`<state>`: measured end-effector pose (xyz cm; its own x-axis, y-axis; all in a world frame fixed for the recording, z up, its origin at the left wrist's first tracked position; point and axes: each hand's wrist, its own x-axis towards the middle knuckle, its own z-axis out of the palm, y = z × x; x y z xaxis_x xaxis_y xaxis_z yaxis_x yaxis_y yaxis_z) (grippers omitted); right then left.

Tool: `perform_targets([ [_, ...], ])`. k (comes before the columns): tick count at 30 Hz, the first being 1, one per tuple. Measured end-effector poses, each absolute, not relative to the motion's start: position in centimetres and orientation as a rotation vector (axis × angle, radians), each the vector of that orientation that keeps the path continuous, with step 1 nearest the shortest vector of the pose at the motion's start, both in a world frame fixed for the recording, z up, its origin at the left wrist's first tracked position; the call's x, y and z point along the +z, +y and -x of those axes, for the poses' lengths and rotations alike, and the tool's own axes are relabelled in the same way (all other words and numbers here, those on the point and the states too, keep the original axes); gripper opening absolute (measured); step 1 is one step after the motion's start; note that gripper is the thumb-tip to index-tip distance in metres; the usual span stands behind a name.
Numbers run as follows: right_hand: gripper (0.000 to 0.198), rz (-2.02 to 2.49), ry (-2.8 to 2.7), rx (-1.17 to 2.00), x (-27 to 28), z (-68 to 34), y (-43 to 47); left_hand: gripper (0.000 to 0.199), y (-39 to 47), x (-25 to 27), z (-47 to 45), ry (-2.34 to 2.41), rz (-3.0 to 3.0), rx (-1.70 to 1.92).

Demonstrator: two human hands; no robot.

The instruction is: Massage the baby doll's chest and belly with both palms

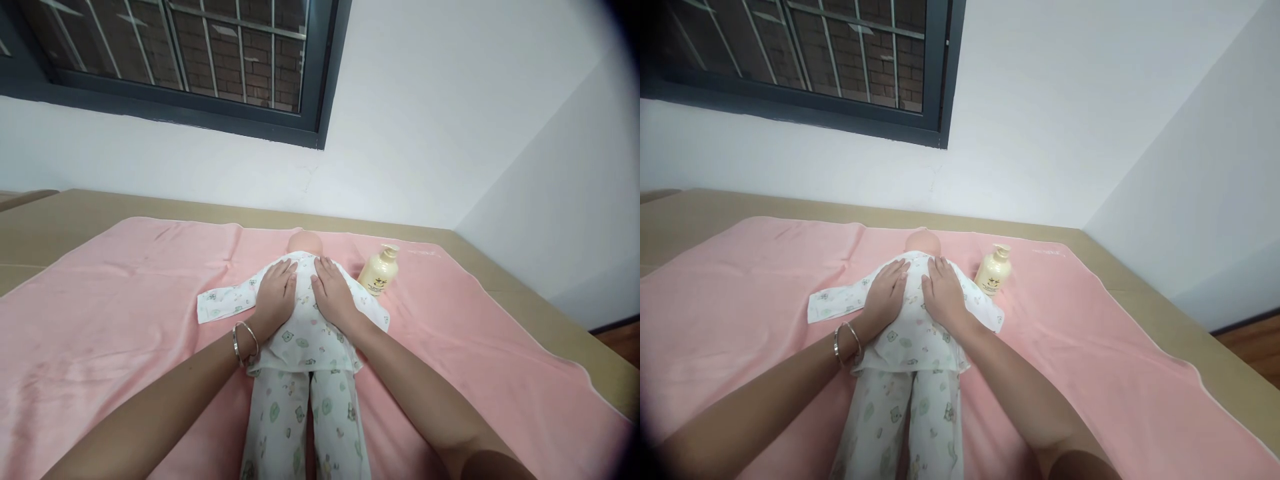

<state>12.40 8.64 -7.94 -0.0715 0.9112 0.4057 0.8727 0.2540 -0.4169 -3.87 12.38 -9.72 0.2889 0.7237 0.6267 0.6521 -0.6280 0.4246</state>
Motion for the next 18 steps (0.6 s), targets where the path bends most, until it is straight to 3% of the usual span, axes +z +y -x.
perform_targets([
  [18, 0.044, 1.577, -2.042, -0.147, -6.2, -11.4, 7.9, 0.03, 11.9, -9.5, 3.9, 1.202, -2.555, 1.494],
])
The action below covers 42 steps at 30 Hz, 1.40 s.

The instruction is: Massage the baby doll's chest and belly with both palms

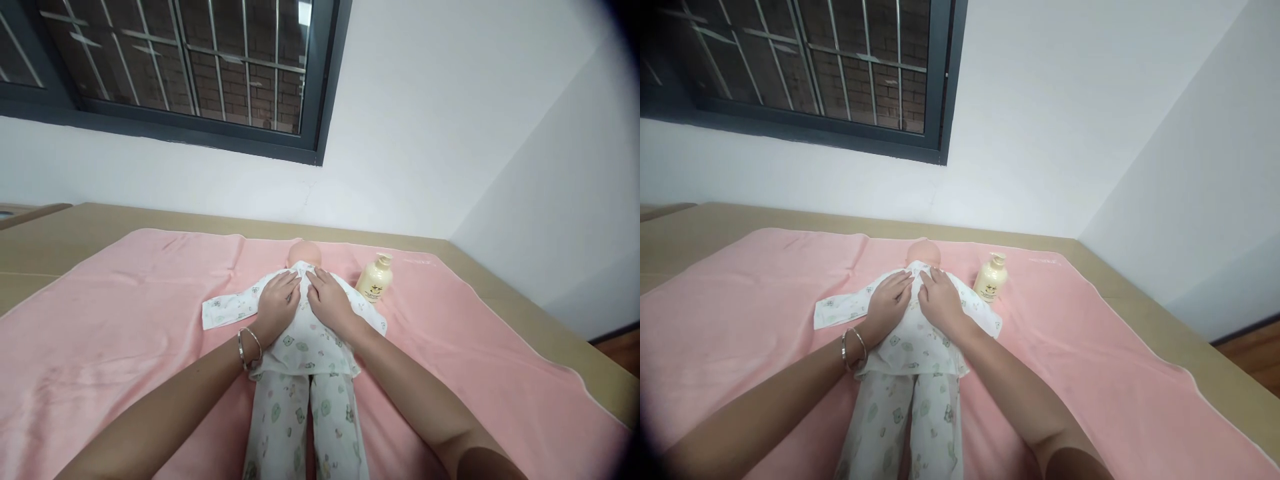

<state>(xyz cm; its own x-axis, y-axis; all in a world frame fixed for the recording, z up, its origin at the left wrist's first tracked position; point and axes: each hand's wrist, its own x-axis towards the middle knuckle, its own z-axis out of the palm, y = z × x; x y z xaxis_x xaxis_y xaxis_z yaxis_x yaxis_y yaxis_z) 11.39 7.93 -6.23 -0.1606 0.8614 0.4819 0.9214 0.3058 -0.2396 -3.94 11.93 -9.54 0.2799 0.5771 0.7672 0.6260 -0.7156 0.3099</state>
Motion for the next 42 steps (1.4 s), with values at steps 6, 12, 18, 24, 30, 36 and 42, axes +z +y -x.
perform_targets([
  [6, 0.036, 1.682, -2.085, -0.168, -5.1, -10.8, 5.8, 0.024, 11.0, -9.4, 4.1, -1.17, 2.379, -1.461],
  [12, 0.048, 1.725, -2.049, -0.009, -5.7, -12.3, 7.8, 0.035, 11.9, -9.4, 4.0, -1.285, 2.505, -1.316],
  [18, 0.054, 1.693, -2.134, 0.045, -6.1, -12.7, 9.0, 0.04, 12.6, -9.6, 4.0, -1.2, 2.587, -1.199],
  [24, 0.056, 1.763, -2.189, -0.019, -5.7, -10.7, 6.3, 0.032, 11.1, -9.4, 4.4, -1.098, 2.433, -1.309],
  [30, 0.06, 1.793, -2.162, 0.136, -5.5, -11.7, 6.8, 0.039, 11.5, -9.5, 4.2, -1.237, 2.5, -1.29],
  [36, 0.056, 1.711, -2.047, 0.178, -5.6, -13.5, 9.4, 0.047, 12.7, -9.7, 3.9, -1.297, 2.709, -1.125],
  [42, 0.052, 1.755, -2.032, 0.055, -5.2, -12.3, 8.2, 0.045, 12.1, -9.5, 4.3, -1.166, 2.668, -1.127],
])
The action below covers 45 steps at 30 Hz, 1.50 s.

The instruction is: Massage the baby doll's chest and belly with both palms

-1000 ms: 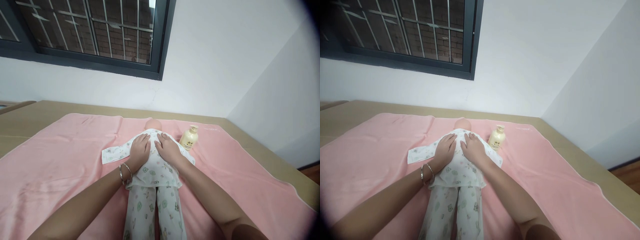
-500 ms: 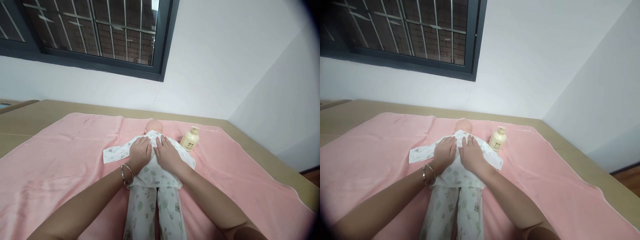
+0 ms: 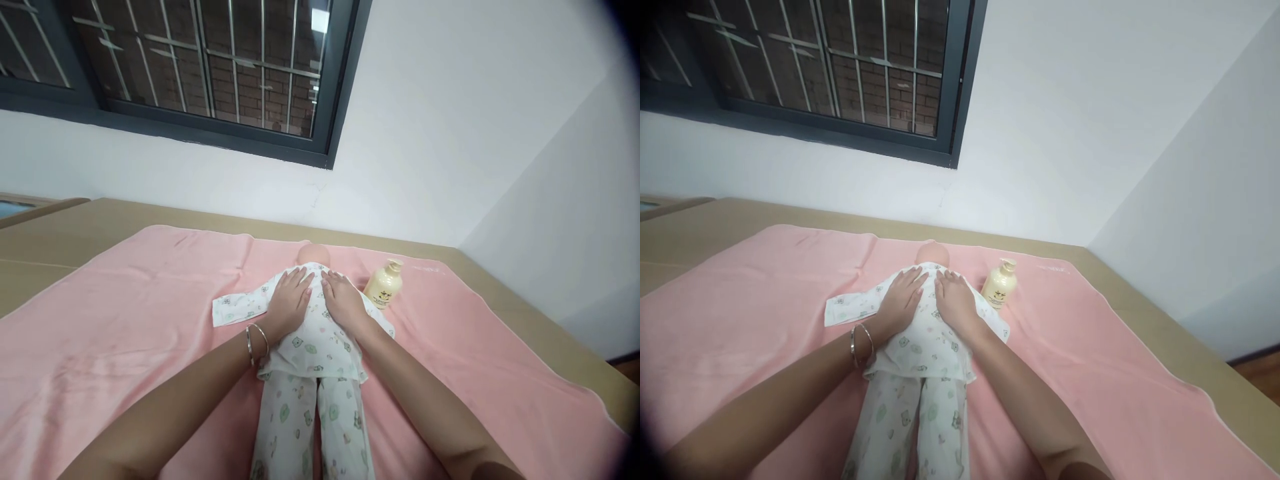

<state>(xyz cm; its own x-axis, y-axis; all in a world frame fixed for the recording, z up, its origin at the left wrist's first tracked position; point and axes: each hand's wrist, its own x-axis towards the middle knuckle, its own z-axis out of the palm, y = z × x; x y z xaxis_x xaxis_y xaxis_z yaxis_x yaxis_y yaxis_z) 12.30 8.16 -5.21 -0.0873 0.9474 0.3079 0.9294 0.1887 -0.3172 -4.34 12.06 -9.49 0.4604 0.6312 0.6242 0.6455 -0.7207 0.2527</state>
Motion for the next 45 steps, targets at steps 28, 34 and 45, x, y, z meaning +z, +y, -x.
perform_targets([
  [28, 0.051, 1.502, -2.001, 0.095, -5.7, -12.5, 8.0, 0.045, 12.0, -10.6, 4.2, -1.314, 2.602, -1.48],
  [34, 0.05, 1.5, -2.044, 0.088, -5.8, -11.9, 7.5, 0.044, 12.2, -10.6, 4.3, -1.285, 2.623, -1.453],
  [45, 0.057, 1.523, -2.011, 0.152, -5.4, -12.3, 7.6, 0.039, 12.2, -10.4, 4.4, -1.274, 2.624, -1.455],
])
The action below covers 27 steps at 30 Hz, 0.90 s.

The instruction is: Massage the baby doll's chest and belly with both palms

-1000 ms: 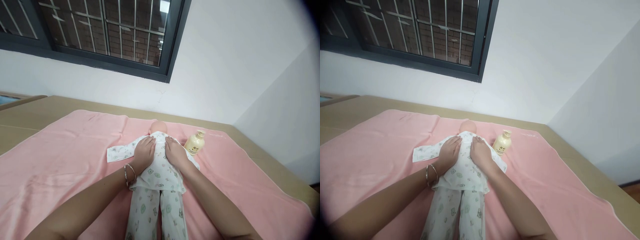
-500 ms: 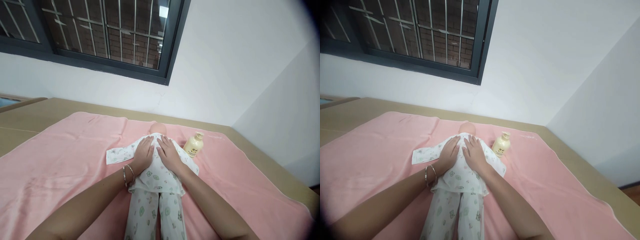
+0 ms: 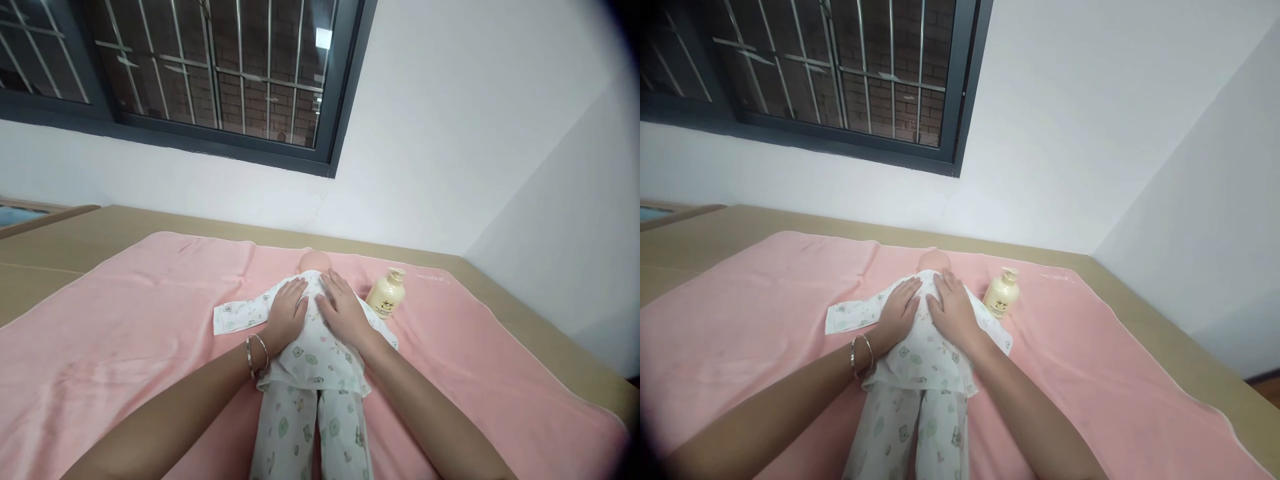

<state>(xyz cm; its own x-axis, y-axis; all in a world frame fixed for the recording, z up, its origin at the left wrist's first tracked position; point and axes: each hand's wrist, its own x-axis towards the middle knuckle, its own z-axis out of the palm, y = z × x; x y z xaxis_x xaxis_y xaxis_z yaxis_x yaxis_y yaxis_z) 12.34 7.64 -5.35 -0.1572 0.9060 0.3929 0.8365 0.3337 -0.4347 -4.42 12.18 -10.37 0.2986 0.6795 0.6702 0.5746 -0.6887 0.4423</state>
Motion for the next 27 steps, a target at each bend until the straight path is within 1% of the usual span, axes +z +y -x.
perform_targets([
  [3, 0.057, 1.513, -2.016, 0.11, -5.4, -12.5, 7.8, 0.038, 12.2, -10.3, 4.5, 1.17, -2.428, 1.347],
  [6, 0.058, 1.539, -2.217, 0.178, -4.9, -12.5, 7.6, 0.039, 12.2, -10.3, 4.5, 1.157, -2.402, 1.351],
  [8, 0.058, 1.52, -2.369, 0.255, -3.5, -13.0, 6.8, 0.038, 12.3, -10.3, 4.6, 1.146, -2.369, 1.353],
  [11, 0.057, 1.43, -2.484, 0.384, 0.0, -15.0, 4.4, 0.036, 12.6, -9.6, 4.7, 1.166, -2.224, 1.339],
  [13, 0.058, 1.466, -2.394, 0.388, 2.5, -16.9, 2.6, 0.034, 12.5, -8.5, 4.5, 1.219, -2.037, 1.305],
  [15, 0.06, 1.544, -2.243, 0.294, 4.3, -19.2, 1.1, 0.032, 11.9, -6.8, 3.9, 1.221, -1.862, 1.266],
  [17, 0.061, 1.643, -2.077, 0.179, 5.2, -21.3, 0.5, 0.033, 10.8, -4.9, 2.6, 1.12, -1.752, 1.236],
  [20, 0.058, 1.76, -1.906, 0.059, 5.2, -23.9, 1.3, 0.034, 9.2, -2.3, -1.0, 0.886, -1.549, 1.193],
  [22, 0.055, 1.791, -1.89, 0.066, 4.7, -24.9, 2.4, 0.035, 8.9, -1.0, -4.0, 0.732, -1.278, 1.11],
  [24, 0.053, 1.797, -1.928, 0.137, 4.2, -25.3, 3.5, 0.041, 9.4, 0.0, -6.9, 0.659, -1.029, 0.985],
  [27, 0.051, 1.816, -1.976, 0.2, 3.8, -25.1, 4.5, 0.051, 10.9, 0.9, -10.0, 0.618, -0.791, 0.917],
])
